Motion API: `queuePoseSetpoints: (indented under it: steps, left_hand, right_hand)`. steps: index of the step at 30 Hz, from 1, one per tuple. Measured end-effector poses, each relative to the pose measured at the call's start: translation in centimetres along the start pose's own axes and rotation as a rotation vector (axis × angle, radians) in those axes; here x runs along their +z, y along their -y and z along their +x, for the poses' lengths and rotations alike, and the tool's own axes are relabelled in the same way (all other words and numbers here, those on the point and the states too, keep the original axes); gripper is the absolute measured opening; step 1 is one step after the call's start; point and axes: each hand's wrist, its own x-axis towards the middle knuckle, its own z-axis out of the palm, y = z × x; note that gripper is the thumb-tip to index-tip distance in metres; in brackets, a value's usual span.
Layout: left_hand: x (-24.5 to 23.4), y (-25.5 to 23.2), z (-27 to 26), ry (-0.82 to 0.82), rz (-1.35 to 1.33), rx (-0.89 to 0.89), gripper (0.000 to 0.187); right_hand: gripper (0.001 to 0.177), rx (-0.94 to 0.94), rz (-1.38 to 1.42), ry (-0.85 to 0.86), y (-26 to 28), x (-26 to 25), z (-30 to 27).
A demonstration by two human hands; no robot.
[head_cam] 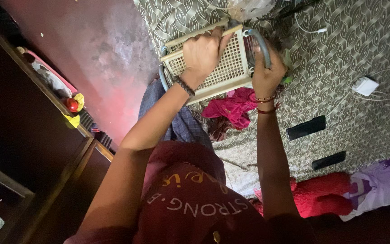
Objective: The person assembles a small two-tier plastic shelf by attaching a handle and legs to the trays. They then place several small items, including bottles and chargers, onto the assembled shelf.
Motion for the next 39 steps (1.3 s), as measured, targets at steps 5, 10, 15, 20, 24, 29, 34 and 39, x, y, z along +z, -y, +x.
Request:
queuePoseSetpoints:
  steps: [5, 10, 15, 20, 24, 29, 34, 39]
  left_hand:
    - [-0.3, -0.4, -0.1, 0.032, -0.024, 0.017, 0.042]
    - [-0.9, -0.7, 0.1, -0.035, -0.034, 0.034, 0.037]
    - [-0.6, -1.1, 0.4, -0.048, -0.05, 0.012, 0.033]
    - [-0.1, -1.0, 0.3, 0.006, -0.037, 0.005, 0.034]
    - [0.4, -0.9, 0.1, 0.006, -0.021, 0.01, 0.036]
    - [1.4, -0.3, -0.6, -0.021, -0.021, 0.011, 0.039]
    - [2.6, -0.2, -0.4, 0.114, -0.053, -0.025, 0.043]
    - [1.7, -0.7, -0.4, -0.019, -0.049, 0.035, 0.041]
  right_hand:
    - [0.027, -0.044, -0.068, -0.003, 0.9, -0.2, -0.4]
    - [0.028, -0.135, -0.068, 0.009, 1.2, -0.1, -0.2]
    - [0.029, -0.143, -0.159, -0.021, 0.8, 0.4, -0.6]
    - [0.03, -0.11, -0.158, -0.031, 0.7, 0.8, -0.8]
    - [0.031, -0.033, -0.176, -0.048, 0.4, 1.2, -1.6]
    - [0.031, -0.103, -0.106, -0.044, -0.7, 1.4, -1.5]
    - [0.028, -0.081, 0.005, -0.022, 0.6, 1.4, -1.2]
    - [0.025, 0.0, -0.063, 0.018, 1.0, 0.5, -0.7]
